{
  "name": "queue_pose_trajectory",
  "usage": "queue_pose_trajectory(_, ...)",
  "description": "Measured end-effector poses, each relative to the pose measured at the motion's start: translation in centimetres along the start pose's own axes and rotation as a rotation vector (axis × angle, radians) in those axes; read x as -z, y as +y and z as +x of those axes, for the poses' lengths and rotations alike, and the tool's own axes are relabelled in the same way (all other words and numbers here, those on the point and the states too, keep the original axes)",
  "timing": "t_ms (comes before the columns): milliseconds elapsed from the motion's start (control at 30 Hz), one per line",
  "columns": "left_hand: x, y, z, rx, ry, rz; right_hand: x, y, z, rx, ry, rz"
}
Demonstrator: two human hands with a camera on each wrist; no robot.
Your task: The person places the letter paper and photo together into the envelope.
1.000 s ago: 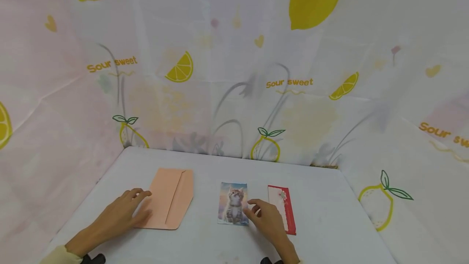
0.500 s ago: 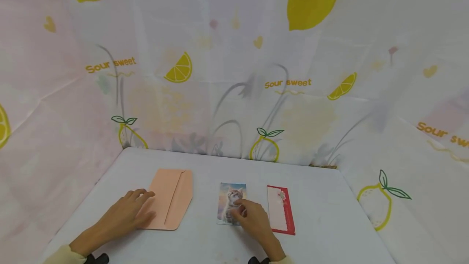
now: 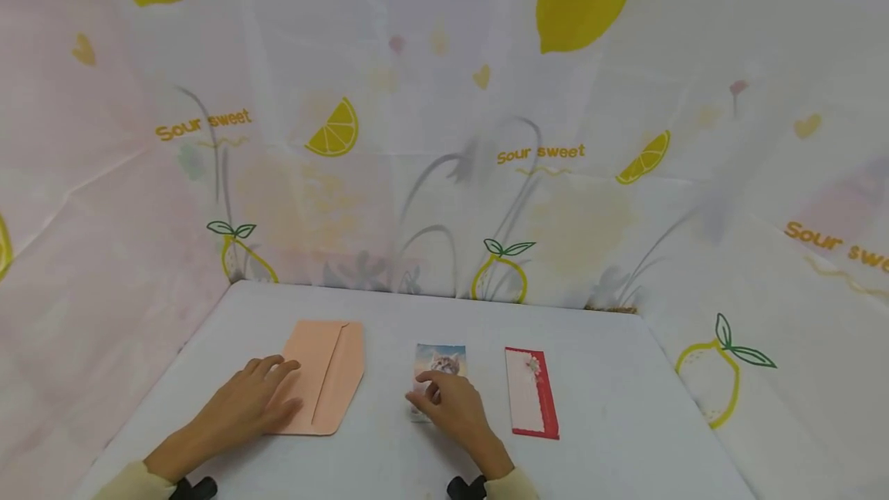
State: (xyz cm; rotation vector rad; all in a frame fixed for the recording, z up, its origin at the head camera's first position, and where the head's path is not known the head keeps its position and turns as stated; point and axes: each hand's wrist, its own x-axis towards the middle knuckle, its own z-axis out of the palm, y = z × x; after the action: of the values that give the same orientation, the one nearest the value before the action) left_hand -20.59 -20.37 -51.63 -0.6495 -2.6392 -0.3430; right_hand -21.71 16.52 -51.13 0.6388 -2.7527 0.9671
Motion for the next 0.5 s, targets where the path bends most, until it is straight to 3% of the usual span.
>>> queue_pose_trajectory(500, -0.3, 0.9, 1.0, -0.016, -0.041, 0.002, -3.6, -2.7, 2.7, 0.055, -0.087, 0.045)
